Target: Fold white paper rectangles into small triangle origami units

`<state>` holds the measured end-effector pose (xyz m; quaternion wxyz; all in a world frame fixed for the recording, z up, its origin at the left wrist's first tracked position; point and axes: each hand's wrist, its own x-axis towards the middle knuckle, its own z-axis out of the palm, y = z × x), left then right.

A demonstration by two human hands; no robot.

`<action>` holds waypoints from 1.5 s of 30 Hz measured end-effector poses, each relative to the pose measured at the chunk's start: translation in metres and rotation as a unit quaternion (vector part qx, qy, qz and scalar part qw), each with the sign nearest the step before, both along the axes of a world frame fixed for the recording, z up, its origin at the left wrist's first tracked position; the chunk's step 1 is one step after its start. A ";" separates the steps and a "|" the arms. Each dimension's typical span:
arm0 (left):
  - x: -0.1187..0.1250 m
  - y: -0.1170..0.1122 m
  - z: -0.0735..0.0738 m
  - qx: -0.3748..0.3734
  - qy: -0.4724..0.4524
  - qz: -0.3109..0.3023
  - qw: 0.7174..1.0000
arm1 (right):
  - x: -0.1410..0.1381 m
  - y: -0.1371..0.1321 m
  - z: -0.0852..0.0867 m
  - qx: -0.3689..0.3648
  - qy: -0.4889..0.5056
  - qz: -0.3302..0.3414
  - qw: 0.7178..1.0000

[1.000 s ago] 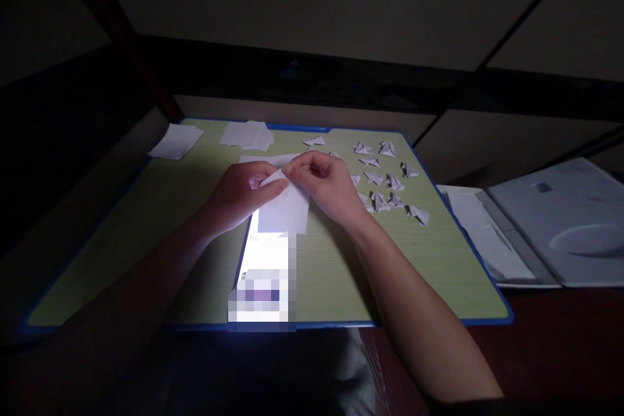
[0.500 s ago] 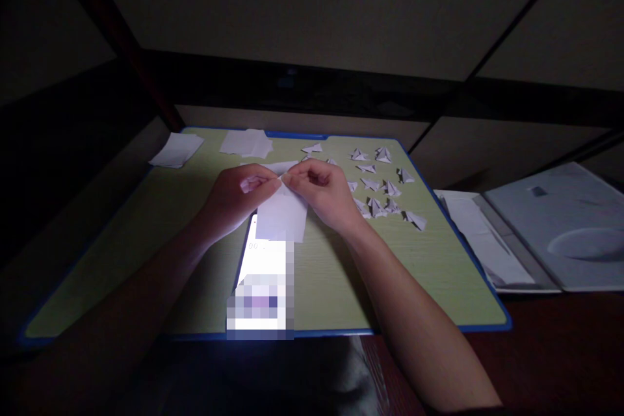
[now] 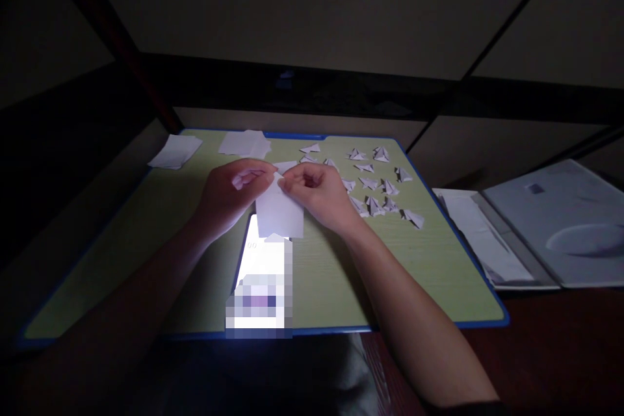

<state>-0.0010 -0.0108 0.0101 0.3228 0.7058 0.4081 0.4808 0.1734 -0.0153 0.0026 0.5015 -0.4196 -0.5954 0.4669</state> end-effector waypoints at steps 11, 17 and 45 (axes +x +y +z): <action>-0.001 0.001 0.001 0.011 0.022 0.036 0.999 | -0.002 -0.002 0.001 0.012 -0.019 0.010 1.000; -0.005 0.006 -0.003 -0.021 -0.051 -0.013 0.998 | 0.003 0.000 -0.003 -0.031 0.029 0.035 0.998; -0.004 0.005 0.000 -0.114 -0.058 -0.070 0.989 | 0.003 0.002 0.001 -0.089 0.068 0.024 0.993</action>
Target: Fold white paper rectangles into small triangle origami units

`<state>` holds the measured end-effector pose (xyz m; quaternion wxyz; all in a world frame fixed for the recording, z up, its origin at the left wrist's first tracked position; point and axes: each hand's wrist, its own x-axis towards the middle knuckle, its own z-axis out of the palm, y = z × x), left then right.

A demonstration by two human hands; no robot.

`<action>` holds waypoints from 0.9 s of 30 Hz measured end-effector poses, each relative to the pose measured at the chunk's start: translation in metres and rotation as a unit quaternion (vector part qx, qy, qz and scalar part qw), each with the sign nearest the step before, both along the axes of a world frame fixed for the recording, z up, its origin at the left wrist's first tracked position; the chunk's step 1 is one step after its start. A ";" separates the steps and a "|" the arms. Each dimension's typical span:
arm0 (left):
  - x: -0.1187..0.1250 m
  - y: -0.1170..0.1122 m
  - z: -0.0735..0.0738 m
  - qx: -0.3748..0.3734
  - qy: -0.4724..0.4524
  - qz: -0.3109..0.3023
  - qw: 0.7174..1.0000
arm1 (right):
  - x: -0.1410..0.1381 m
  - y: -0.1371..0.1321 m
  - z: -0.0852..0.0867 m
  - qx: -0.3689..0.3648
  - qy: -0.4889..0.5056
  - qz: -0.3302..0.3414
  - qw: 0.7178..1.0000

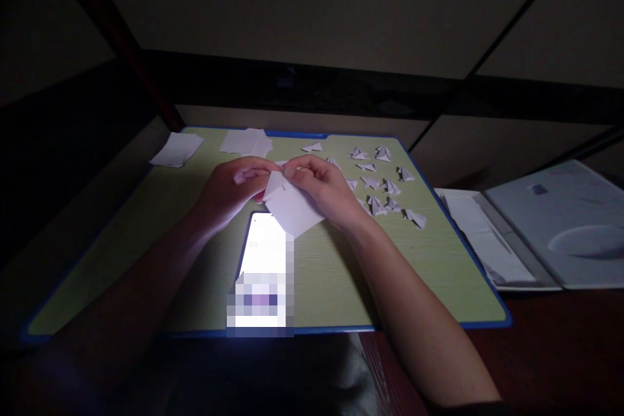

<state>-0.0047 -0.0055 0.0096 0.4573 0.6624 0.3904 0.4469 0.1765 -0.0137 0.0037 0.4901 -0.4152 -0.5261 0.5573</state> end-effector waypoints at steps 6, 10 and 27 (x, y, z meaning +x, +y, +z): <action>0.000 0.002 0.000 -0.024 -0.014 0.015 0.999 | 0.002 0.000 0.000 -0.001 -0.003 0.023 1.000; -0.001 0.002 -0.001 -0.017 -0.018 0.017 1.000 | 0.003 0.000 0.000 0.000 0.000 0.038 0.999; -0.004 0.003 -0.003 -0.067 0.010 -0.012 0.998 | 0.002 0.001 -0.004 0.041 -0.018 0.038 0.998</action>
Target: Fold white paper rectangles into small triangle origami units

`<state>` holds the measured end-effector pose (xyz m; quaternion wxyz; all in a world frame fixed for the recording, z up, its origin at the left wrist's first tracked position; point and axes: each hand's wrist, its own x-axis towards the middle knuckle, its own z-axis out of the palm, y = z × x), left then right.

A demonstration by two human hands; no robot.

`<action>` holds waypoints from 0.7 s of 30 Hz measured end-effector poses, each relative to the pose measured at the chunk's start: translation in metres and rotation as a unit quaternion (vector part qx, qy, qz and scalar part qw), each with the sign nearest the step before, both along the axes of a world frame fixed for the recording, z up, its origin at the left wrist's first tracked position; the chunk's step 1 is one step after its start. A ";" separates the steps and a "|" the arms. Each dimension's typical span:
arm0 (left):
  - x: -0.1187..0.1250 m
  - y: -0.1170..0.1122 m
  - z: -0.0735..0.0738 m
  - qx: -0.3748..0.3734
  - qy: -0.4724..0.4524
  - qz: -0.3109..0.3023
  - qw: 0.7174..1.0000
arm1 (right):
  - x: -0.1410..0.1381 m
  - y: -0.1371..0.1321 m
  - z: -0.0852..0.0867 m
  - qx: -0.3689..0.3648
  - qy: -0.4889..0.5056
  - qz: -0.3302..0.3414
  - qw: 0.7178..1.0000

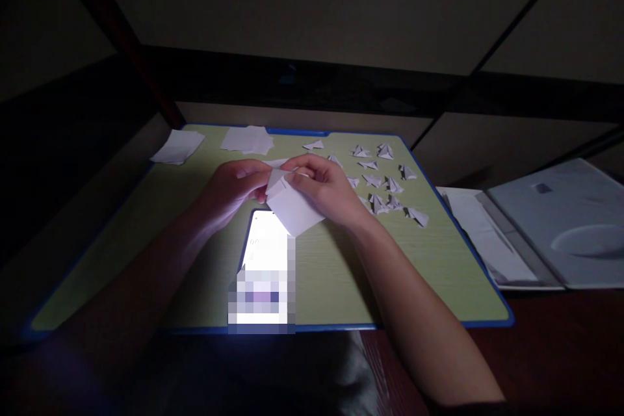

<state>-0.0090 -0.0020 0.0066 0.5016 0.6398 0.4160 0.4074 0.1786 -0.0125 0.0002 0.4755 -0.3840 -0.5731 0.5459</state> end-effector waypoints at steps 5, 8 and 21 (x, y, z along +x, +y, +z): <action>0.000 0.001 0.000 -0.001 0.004 -0.002 1.000 | 0.003 -0.004 0.005 -0.017 -0.006 0.016 1.000; -0.002 0.002 -0.003 0.001 -0.011 -0.012 1.000 | 0.003 -0.005 0.009 -0.038 0.015 0.013 0.999; 0.001 -0.004 0.005 0.035 0.057 -0.058 0.996 | 0.007 0.000 0.005 -0.059 0.041 0.060 0.996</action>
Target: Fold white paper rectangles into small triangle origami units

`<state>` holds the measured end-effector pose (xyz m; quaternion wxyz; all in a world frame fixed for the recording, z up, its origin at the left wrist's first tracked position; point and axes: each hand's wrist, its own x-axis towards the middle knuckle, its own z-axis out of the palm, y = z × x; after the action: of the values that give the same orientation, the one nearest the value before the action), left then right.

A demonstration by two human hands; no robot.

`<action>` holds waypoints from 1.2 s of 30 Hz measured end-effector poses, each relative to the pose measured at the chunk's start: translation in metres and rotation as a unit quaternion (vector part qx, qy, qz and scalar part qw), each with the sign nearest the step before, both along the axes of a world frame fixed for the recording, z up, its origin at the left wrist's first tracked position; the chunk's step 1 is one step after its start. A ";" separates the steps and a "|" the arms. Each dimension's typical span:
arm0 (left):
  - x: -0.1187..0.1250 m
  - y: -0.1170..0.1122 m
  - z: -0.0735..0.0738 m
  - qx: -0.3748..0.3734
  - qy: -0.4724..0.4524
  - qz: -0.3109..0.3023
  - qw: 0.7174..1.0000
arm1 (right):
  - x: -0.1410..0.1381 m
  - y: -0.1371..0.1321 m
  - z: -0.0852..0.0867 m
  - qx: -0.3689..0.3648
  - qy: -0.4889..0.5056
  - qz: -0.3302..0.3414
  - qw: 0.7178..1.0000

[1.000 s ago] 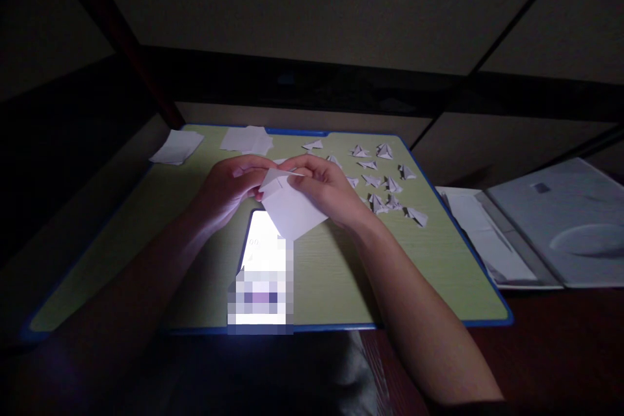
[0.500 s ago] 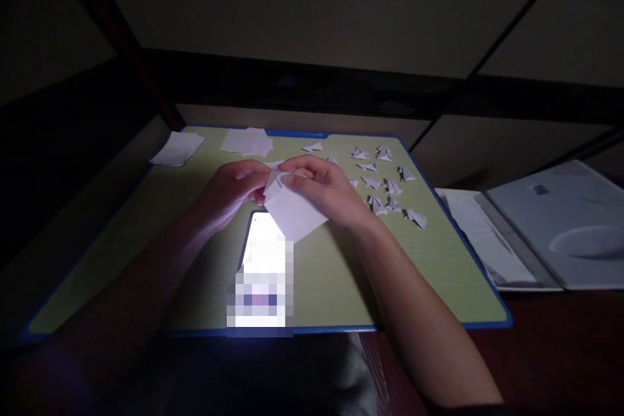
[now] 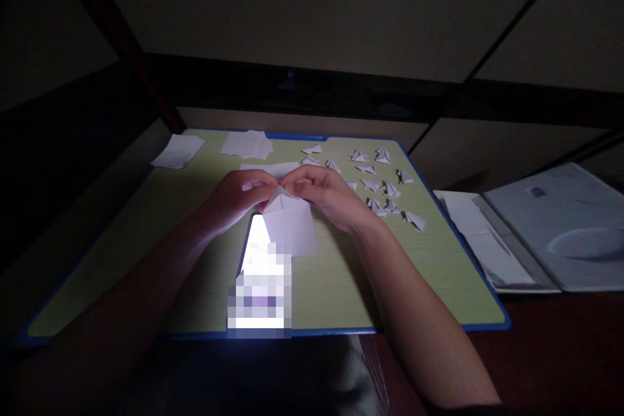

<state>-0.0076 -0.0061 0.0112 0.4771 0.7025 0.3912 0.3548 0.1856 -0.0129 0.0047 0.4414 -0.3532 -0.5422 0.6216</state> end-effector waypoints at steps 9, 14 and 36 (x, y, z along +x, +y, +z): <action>0.000 0.001 -0.002 0.020 0.015 0.003 1.000 | 0.003 0.002 -0.002 -0.007 0.003 0.022 1.000; 0.000 0.001 -0.002 0.033 0.002 -0.004 0.999 | 0.004 0.001 0.000 0.002 0.008 0.056 0.998; 0.002 -0.001 -0.004 0.010 0.023 0.024 0.999 | 0.006 0.003 -0.002 0.025 -0.005 0.081 0.996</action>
<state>-0.0060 -0.0069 0.0076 0.4524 0.7053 0.4155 0.3540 0.1918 -0.0103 0.0029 0.3955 -0.2997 -0.5870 0.6397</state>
